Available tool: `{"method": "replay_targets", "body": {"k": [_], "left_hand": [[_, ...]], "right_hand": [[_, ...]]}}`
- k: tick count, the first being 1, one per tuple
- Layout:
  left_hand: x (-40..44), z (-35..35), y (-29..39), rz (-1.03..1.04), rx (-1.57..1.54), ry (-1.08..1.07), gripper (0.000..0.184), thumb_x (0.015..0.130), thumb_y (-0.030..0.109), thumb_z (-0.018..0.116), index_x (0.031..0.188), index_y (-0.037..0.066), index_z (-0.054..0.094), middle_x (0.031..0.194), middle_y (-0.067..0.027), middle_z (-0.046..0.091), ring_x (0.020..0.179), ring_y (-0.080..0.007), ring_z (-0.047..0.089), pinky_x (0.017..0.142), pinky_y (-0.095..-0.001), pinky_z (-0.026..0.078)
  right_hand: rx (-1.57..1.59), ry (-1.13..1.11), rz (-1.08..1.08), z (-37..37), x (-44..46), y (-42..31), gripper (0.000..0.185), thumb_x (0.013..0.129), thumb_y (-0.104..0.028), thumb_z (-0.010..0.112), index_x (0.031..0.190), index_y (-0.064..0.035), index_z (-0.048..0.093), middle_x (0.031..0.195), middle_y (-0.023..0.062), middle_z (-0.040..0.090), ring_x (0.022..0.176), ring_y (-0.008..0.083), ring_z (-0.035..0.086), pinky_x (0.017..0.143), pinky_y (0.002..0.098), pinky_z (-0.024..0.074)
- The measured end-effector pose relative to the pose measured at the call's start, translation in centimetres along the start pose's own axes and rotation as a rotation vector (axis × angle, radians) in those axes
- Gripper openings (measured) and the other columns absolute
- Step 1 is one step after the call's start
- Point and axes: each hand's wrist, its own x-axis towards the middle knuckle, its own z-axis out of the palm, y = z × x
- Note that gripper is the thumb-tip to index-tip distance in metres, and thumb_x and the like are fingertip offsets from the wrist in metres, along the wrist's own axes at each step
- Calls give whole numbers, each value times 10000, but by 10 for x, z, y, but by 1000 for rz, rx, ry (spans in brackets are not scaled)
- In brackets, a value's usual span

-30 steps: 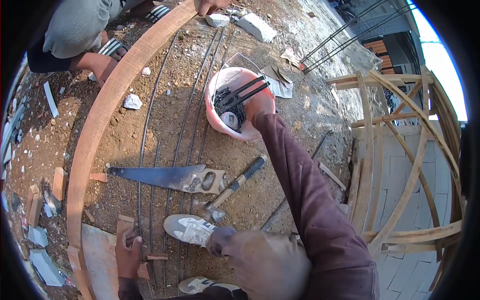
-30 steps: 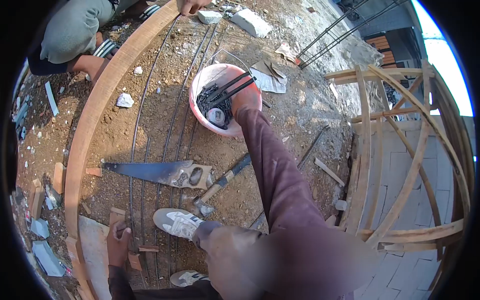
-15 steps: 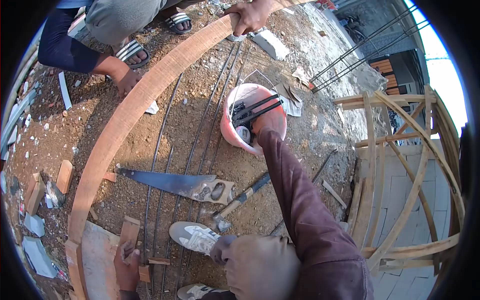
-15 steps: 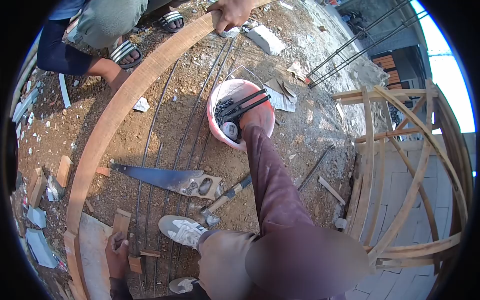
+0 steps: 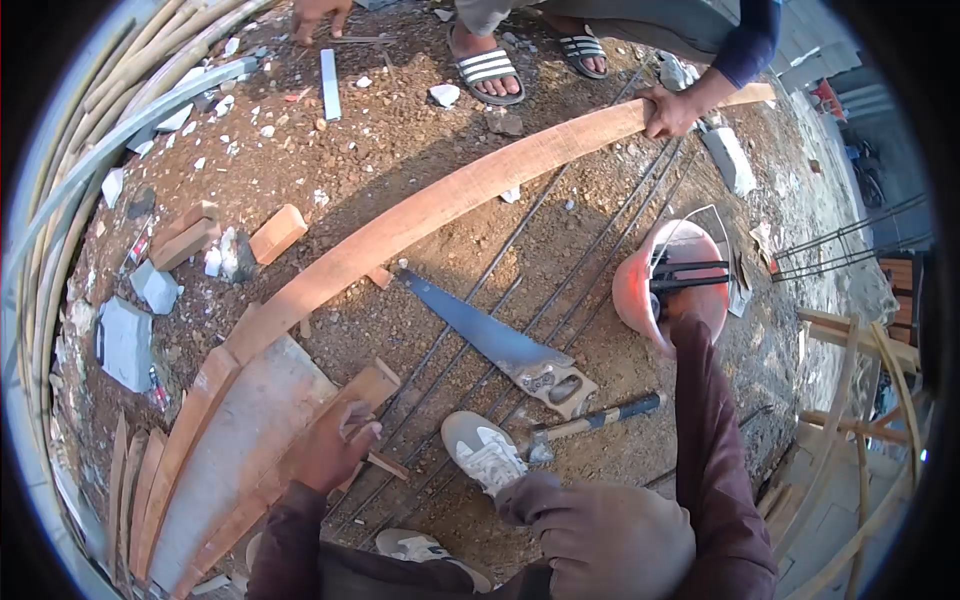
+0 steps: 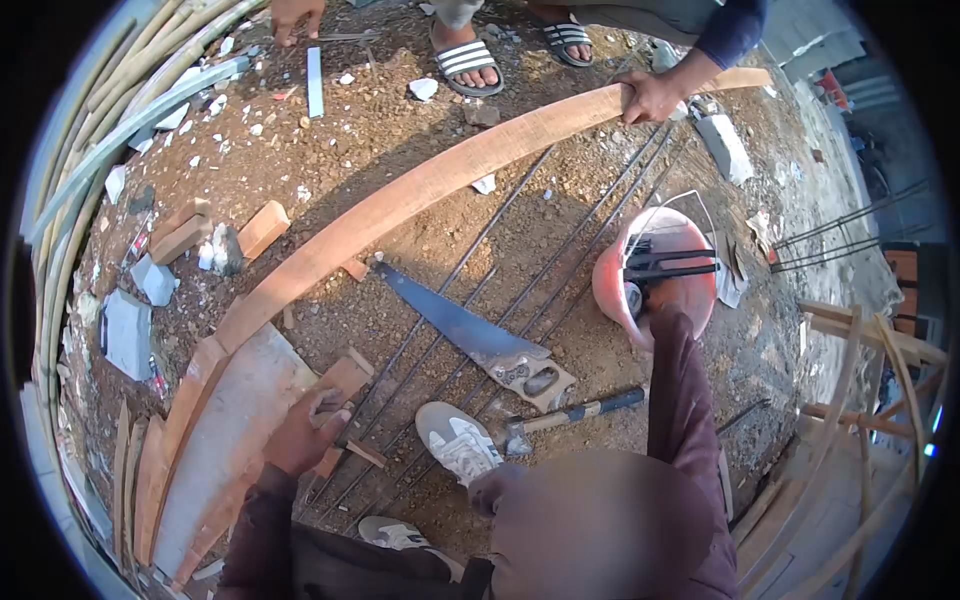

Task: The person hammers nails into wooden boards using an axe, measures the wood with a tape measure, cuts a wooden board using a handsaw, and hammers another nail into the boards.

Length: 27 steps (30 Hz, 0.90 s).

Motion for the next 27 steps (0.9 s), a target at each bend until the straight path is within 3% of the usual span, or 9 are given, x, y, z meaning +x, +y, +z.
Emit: {"method": "replay_targets", "body": {"k": [7,11,14,16,17,22,23,25,27], "left_hand": [[0,-31,-26,194,165,248,435,893,300,740,1235,52,636,1084,-182,673,1021,-375,652,950,-451,507],[13,-102,-63,201,471,619,649,838,347,785,1353,38,542,1341,-189,554,1255,-385,527,1079,-472,414],[34,-154,-114,181,801,567,819,818,468,789,1425,25,465,1426,-196,498,1367,-387,446,1165,-536,315],[46,-172,-153,116,832,427,874,817,540,768,1447,28,446,1429,-197,502,1390,-380,432,1189,-559,275],[47,-178,-158,130,823,346,872,845,600,706,1443,18,451,1417,-203,508,1373,-384,444,1176,-530,314],[52,-169,-182,152,896,356,818,885,591,663,1415,0,467,1378,-215,526,1321,-399,472,1127,-483,386],[54,-168,-187,178,944,385,807,889,585,661,1405,-6,473,1367,-217,530,1306,-402,480,1114,-476,399],[50,-169,-181,154,924,379,802,887,576,665,1392,-17,475,1354,-219,533,1284,-408,485,1104,-491,398],[58,-164,-195,219,955,435,795,880,552,682,1375,-32,470,1339,-221,531,1258,-411,490,1101,-507,386]], "right_hand": [[-27,2,-16,13,53,87,276,877,-241,702,1080,-54,705,1014,123,716,900,287,673,774,421,528],[30,19,-19,4,70,111,254,908,-265,655,1036,-49,700,944,124,712,817,278,674,702,433,526],[142,143,-97,-5,71,118,259,932,-283,619,1003,-46,696,891,124,708,755,272,675,647,441,524],[206,322,-166,-41,8,68,237,950,-226,569,1077,-47,660,864,91,678,739,216,650,638,367,508],[231,410,-203,-69,-36,24,237,959,-198,544,1114,-48,642,850,75,663,731,187,638,633,330,500],[991,-194,-187,-77,-123,-119,165,1031,-170,503,1099,-100,635,770,-30,534,666,80,552,605,236,467],[1259,-339,-70,-78,-144,-171,138,1031,-177,515,1081,-113,627,804,-22,567,663,93,560,599,248,482],[1358,-598,-73,-61,-144,-238,132,1021,-171,503,1093,-116,599,848,-4,591,684,111,577,585,262,490],[1361,-698,20,-30,-127,-291,161,992,-165,493,1104,-94,586,828,-4,558,616,100,491,508,261,389]]}}
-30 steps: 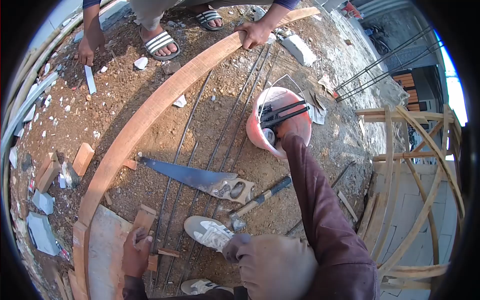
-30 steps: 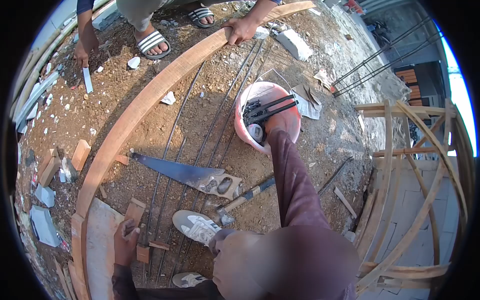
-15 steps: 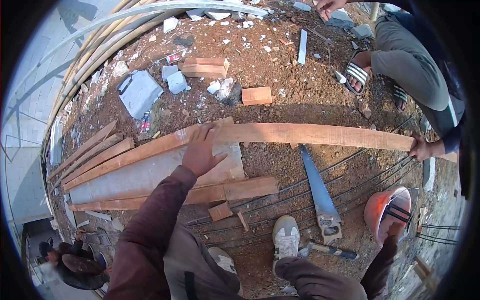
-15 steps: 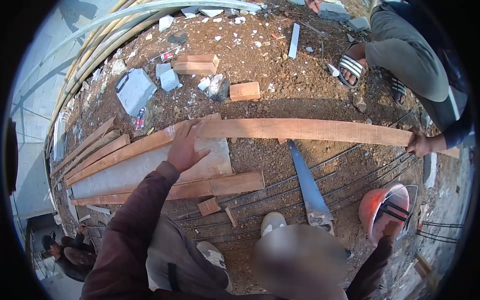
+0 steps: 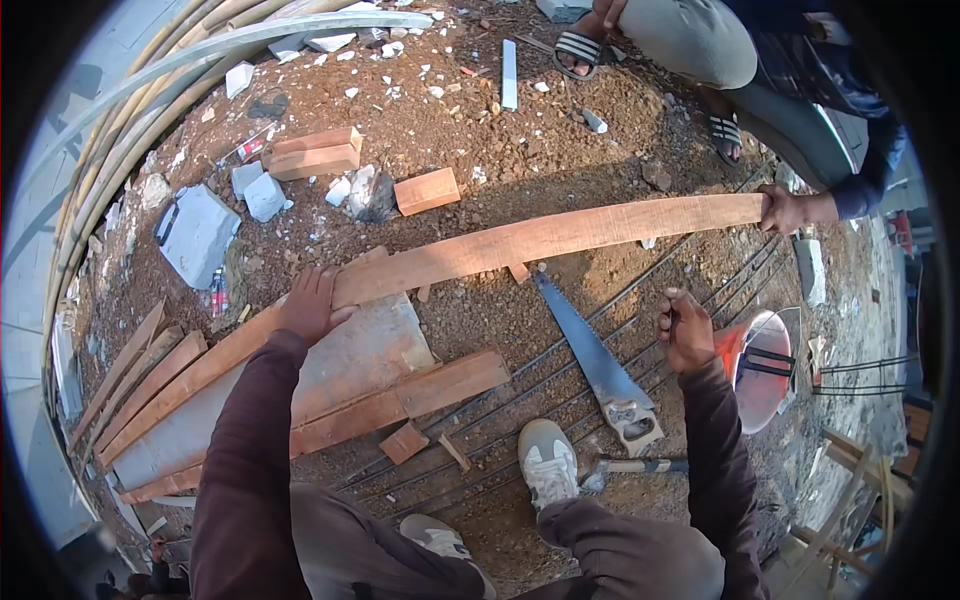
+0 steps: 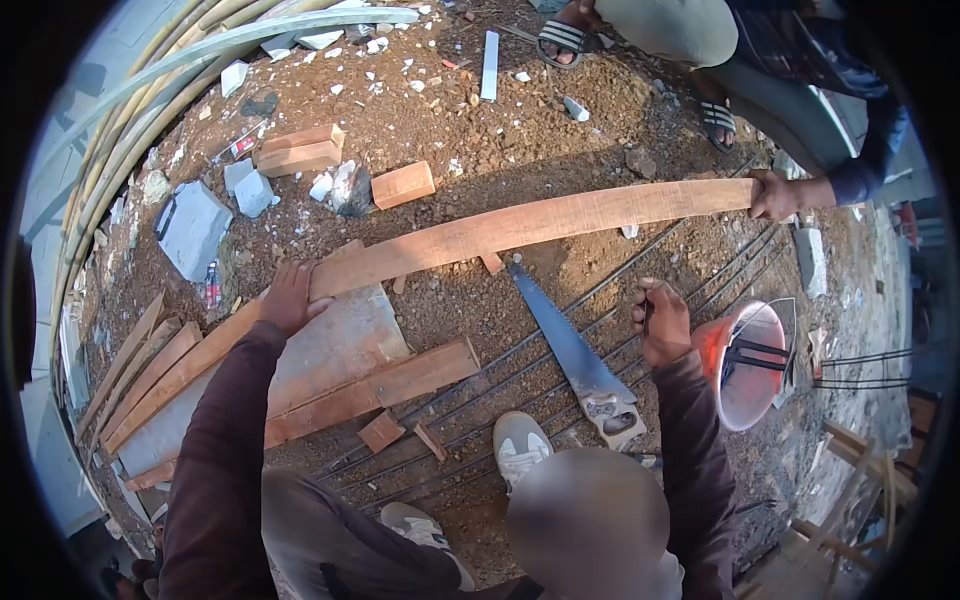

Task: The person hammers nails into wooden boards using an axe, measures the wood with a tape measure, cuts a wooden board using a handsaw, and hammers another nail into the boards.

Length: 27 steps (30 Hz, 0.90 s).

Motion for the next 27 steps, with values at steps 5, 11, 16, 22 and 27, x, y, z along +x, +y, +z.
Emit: {"method": "replay_targets", "body": {"k": [5,11,16,22,27], "left_hand": [[-2,26,-12,-24,-98,-23,827,835,448,750,1417,-37,418,1367,-247,495,1308,-467,433,1173,-562,298],[2,7,0,-43,-22,16,806,840,507,735,1361,-48,469,1328,-223,535,1177,-391,504,1061,-491,402],[1,15,-4,-10,-64,112,803,863,524,721,1388,-28,468,1273,-214,556,1190,-407,518,1073,-506,410],[4,16,-5,-76,-194,122,810,872,532,716,1441,18,454,1296,-213,566,1200,-414,533,1079,-494,423],[2,17,-7,-95,-213,140,807,867,532,730,1447,38,463,1300,-208,573,1216,-405,535,1083,-489,428]], "right_hand": [[198,21,74,74,58,3,454,984,-279,512,1365,-32,524,770,-18,402,586,91,346,483,255,297],[155,-193,35,123,98,14,471,964,-521,662,1172,-102,600,745,-48,408,562,61,353,466,236,279],[179,-197,11,157,118,12,371,983,-454,671,1204,-158,627,728,-79,393,554,50,339,475,227,284],[150,-236,-61,171,126,0,380,985,-452,669,1213,-152,618,733,-75,432,557,53,374,475,235,297],[125,-161,-50,188,127,-3,433,1001,-483,636,1314,-184,609,743,-87,357,574,48,308,490,219,256]]}}
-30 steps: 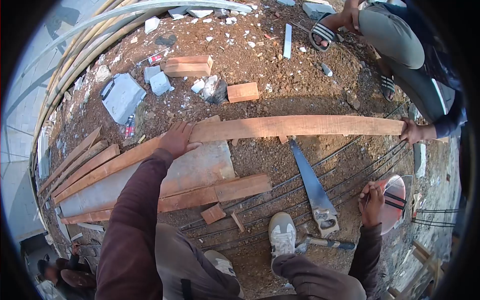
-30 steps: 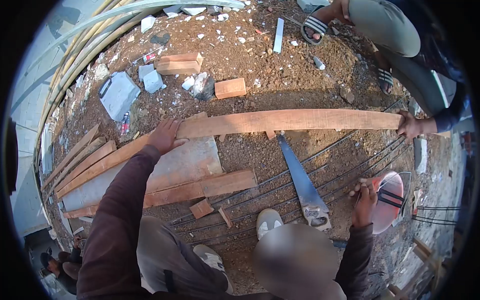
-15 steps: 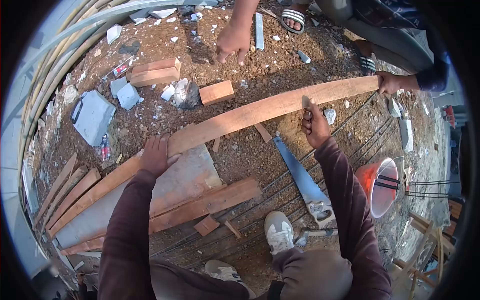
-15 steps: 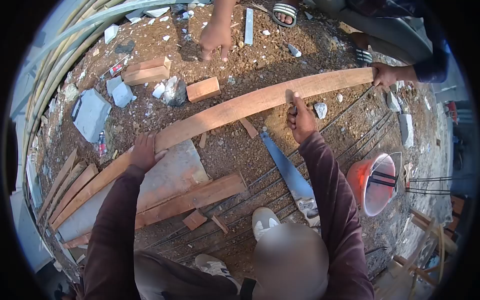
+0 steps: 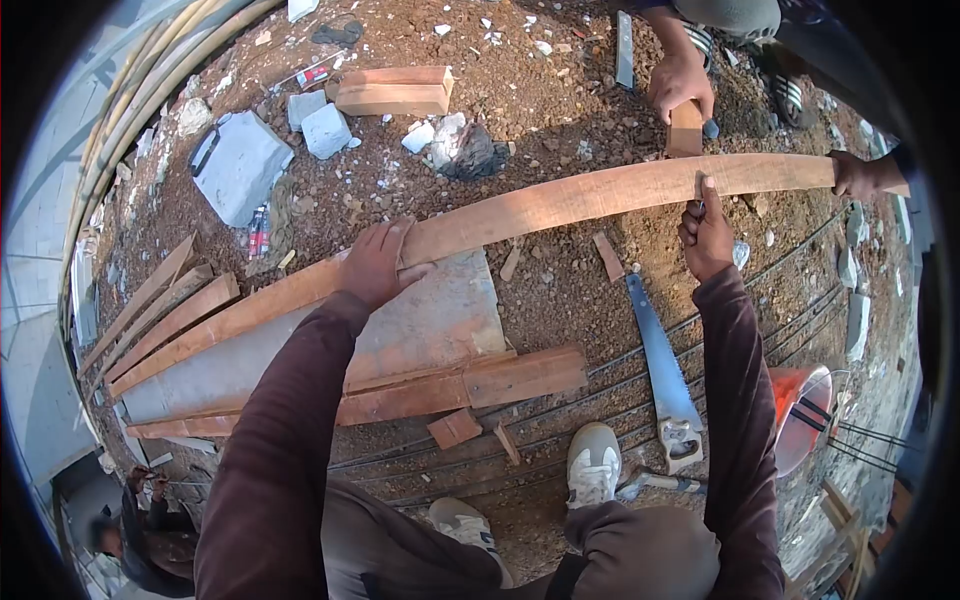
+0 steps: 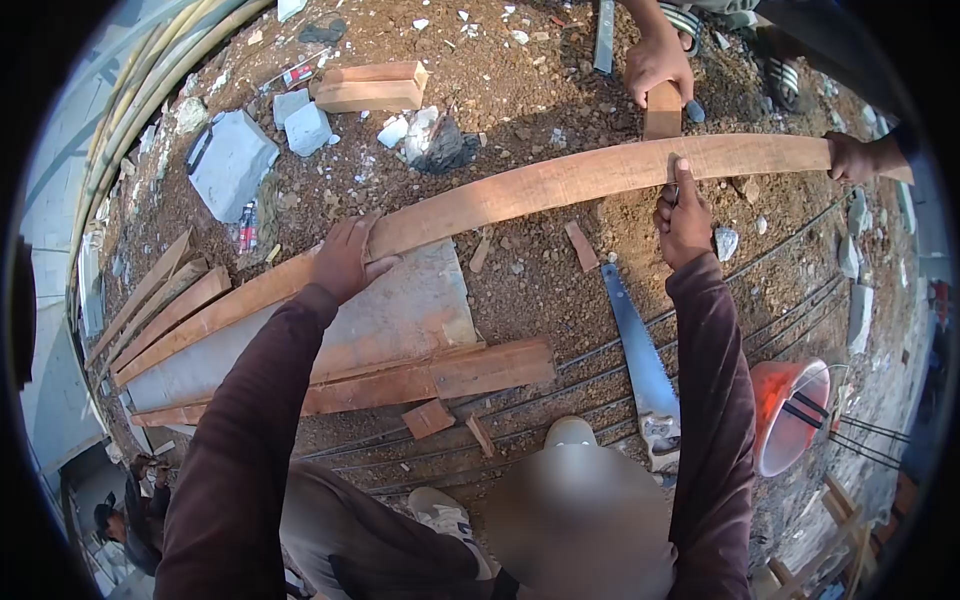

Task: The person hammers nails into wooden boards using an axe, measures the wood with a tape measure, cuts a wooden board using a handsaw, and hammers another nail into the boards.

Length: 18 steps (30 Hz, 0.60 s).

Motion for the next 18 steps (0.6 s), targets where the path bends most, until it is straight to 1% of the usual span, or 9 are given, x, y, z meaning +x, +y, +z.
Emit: {"method": "replay_targets", "body": {"k": [3,5,6,11,14,18], "left_hand": [[2,1,3,10,13,15,804,859,531,741,1430,30,479,1282,-202,584,1197,-399,545,1073,-483,434],[2,2,2,27,48,30,800,856,531,745,1417,22,489,1268,-199,592,1182,-394,552,1062,-479,440],[2,3,2,31,49,28,797,857,532,743,1412,17,492,1263,-198,595,1175,-391,554,1057,-477,441],[6,6,-2,52,49,3,788,870,532,730,1399,-1,491,1253,-195,603,1158,-383,563,1047,-472,441],[7,4,0,25,47,-42,788,876,528,725,1403,-5,482,1272,-199,595,1164,-377,559,1050,-468,438],[8,7,-1,38,79,-38,783,877,526,725,1393,-10,482,1293,-204,583,1165,-378,552,1036,-472,442]], "right_hand": [[-13,10,5,-3,6,5,469,999,-489,636,1352,-183,596,744,-84,366,584,51,337,499,222,279],[-23,5,-14,-5,11,12,370,976,-495,666,1120,-166,580,740,-66,425,566,56,371,473,229,290],[-31,0,-24,-7,13,13,360,965,-498,681,1004,-157,572,738,-57,454,558,59,389,460,232,295],[-64,28,-4,-12,12,23,412,962,-527,674,938,-138,540,741,-47,467,563,67,415,447,239,310],[-79,45,-27,-14,14,31,437,958,-538,674,912,-128,534,743,-41,471,567,68,420,446,238,314],[-120,98,-27,-11,20,38,474,955,-555,669,868,-112,526,735,-29,452,564,73,425,440,244,321]]}}
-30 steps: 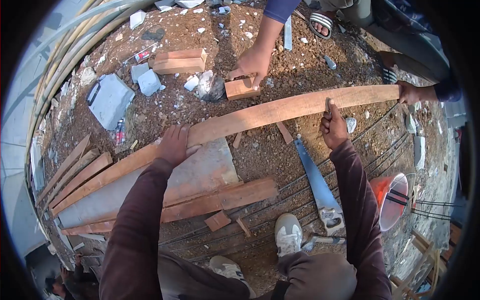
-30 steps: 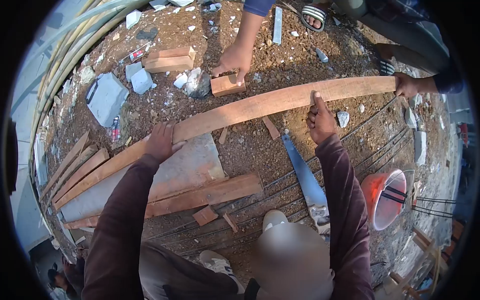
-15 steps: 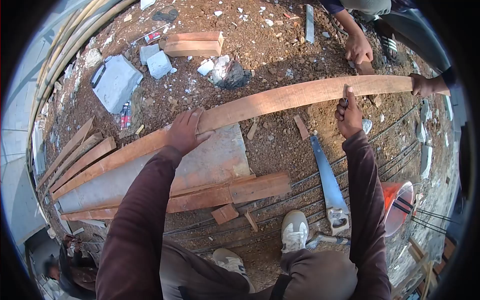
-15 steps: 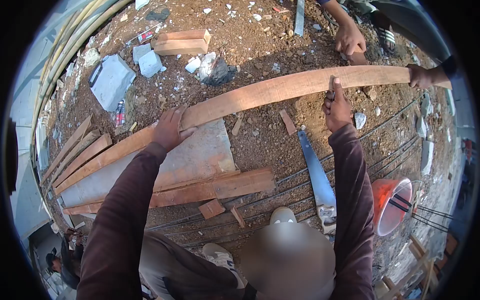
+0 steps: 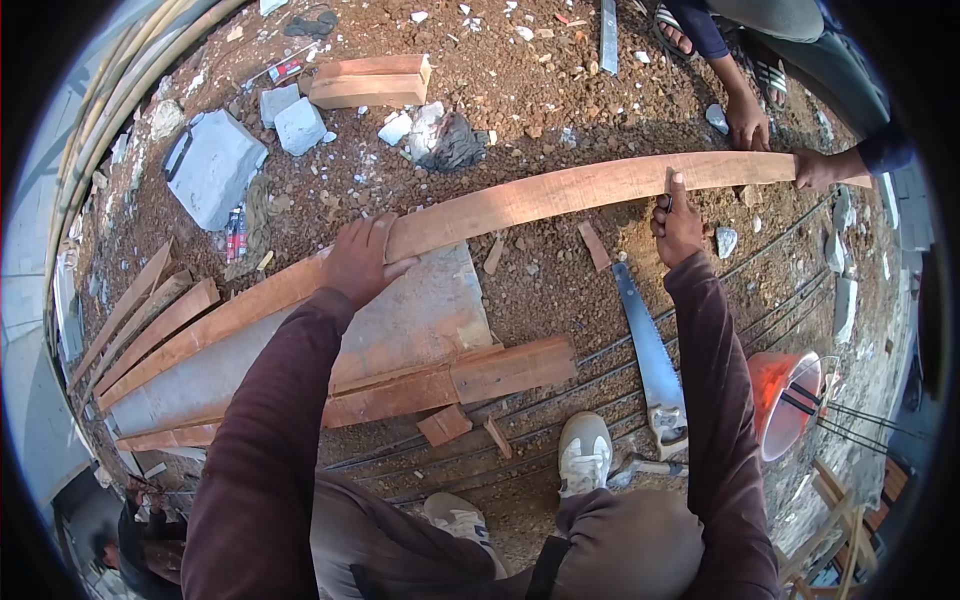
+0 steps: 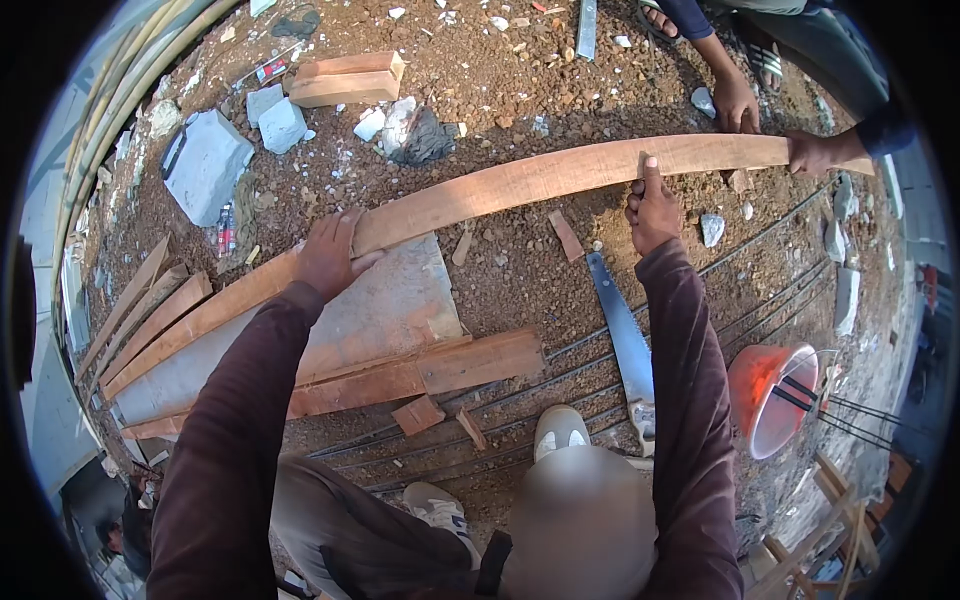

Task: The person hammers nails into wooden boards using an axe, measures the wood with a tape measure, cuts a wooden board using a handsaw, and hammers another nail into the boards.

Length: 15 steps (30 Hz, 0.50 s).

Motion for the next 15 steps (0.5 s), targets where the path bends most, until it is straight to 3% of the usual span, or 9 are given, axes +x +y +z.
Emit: {"method": "replay_targets", "body": {"k": [4,5,8,9,11,13,15], "left_hand": [[0,-1,0,-20,-13,-38,775,876,517,731,1380,-19,486,1286,-209,581,1156,-388,550,1026,-474,443],[1,-1,0,-24,-23,-48,774,875,514,733,1376,-22,487,1281,-210,582,1153,-392,550,1024,-475,443],[2,-2,1,-17,-26,-35,774,871,504,742,1370,-31,490,1270,-214,583,1146,-396,552,1023,-479,443],[-2,-6,-2,-25,-23,-44,775,868,508,743,1367,-30,493,1267,-214,586,1144,-393,555,1023,-477,444],[3,-8,3,-35,-28,-54,778,863,518,744,1360,-29,500,1261,-214,592,1141,-387,561,1022,-472,446],[2,-3,-2,-12,-60,-39,785,867,534,733,1371,-22,501,1250,-211,601,1143,-382,567,1026,-461,447],[1,0,-5,0,-67,-14,794,870,548,722,1384,-15,499,1240,-209,609,1146,-378,571,1031,-452,447]], "right_hand": [[-10,5,-8,0,3,4,490,963,-565,653,901,-89,556,734,-29,437,565,63,416,434,237,320],[-24,0,-39,6,-6,-2,524,961,-569,652,1021,-49,612,735,-40,434,565,53,406,436,231,314],[-81,37,3,0,-3,-2,558,972,-563,639,1149,-34,631,731,-50,429,560,46,399,437,228,310],[-38,39,112,-8,-9,-5,513,1015,-552,568,1145,-56,603,741,-53,436,579,60,411,454,236,312],[-49,108,161,-9,-33,-8,459,1023,-466,581,1165,-32,628,725,-48,457,555,41,423,443,205,310],[-346,47,113,-14,-67,-18,350,1037,-342,549,1163,-24,625,732,-45,478,564,34,442,454,198,321],[-369,-66,38,-20,-98,-32,281,1028,-247,529,1163,-20,626,740,-41,495,569,30,448,466,195,337]]}}
